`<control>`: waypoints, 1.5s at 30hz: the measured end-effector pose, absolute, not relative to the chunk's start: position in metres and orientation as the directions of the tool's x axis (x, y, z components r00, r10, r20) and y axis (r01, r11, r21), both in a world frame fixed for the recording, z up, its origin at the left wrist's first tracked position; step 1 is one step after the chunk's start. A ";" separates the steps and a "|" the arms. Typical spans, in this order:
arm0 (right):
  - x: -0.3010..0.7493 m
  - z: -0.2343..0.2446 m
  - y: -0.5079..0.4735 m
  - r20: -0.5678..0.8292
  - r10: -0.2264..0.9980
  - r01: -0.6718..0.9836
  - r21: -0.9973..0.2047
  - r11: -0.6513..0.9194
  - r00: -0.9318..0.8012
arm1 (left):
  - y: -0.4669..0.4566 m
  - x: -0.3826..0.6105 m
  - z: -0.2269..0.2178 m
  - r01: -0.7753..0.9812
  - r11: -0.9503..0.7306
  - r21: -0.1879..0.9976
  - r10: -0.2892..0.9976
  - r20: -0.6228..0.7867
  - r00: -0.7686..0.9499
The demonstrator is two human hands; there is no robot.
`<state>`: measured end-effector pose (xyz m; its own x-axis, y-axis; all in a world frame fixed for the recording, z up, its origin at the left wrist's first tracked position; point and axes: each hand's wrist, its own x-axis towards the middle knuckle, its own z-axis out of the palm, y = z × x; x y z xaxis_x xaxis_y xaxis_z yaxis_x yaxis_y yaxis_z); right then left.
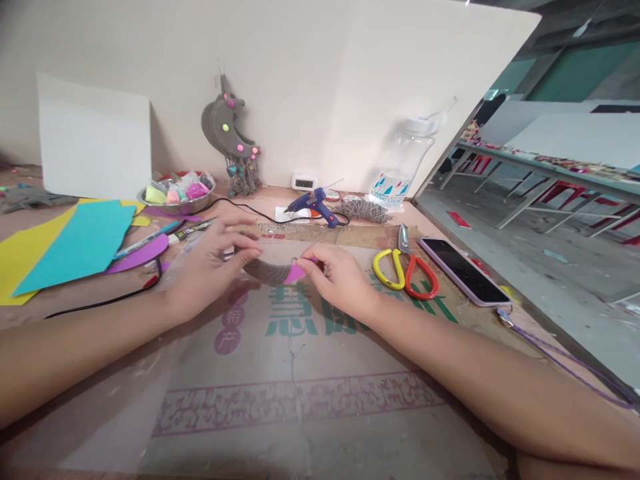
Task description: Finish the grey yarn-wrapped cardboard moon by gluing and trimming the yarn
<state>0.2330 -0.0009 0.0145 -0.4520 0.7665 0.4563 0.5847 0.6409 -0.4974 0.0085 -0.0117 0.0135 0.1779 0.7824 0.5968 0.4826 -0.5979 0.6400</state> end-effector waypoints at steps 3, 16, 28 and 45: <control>0.233 0.015 0.000 0.446 0.788 0.579 -0.535 0.615 -0.424 | -0.010 0.005 0.018 0.476 -0.541 0.693 0.795 0.606 0.020; 0.231 0.019 -0.006 0.532 0.799 0.576 -0.573 0.583 -0.279 | -0.002 0.011 0.004 0.226 -0.274 0.935 0.954 0.235 0.185; 0.231 0.020 -0.004 0.521 0.797 0.376 -0.703 0.603 -0.304 | -0.001 0.009 0.005 0.035 -0.263 0.964 0.933 0.245 0.265; 0.225 0.012 0.006 0.122 0.876 0.164 -0.961 0.221 -0.467 | 0.000 0.006 0.000 -0.047 -0.066 0.997 0.916 0.079 0.394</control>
<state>0.2249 0.0064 0.0121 -0.4670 0.8759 0.1217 0.1645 0.2213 -0.9612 0.0064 0.0002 0.0001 0.3937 0.9159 0.0788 -0.0470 -0.0656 0.9967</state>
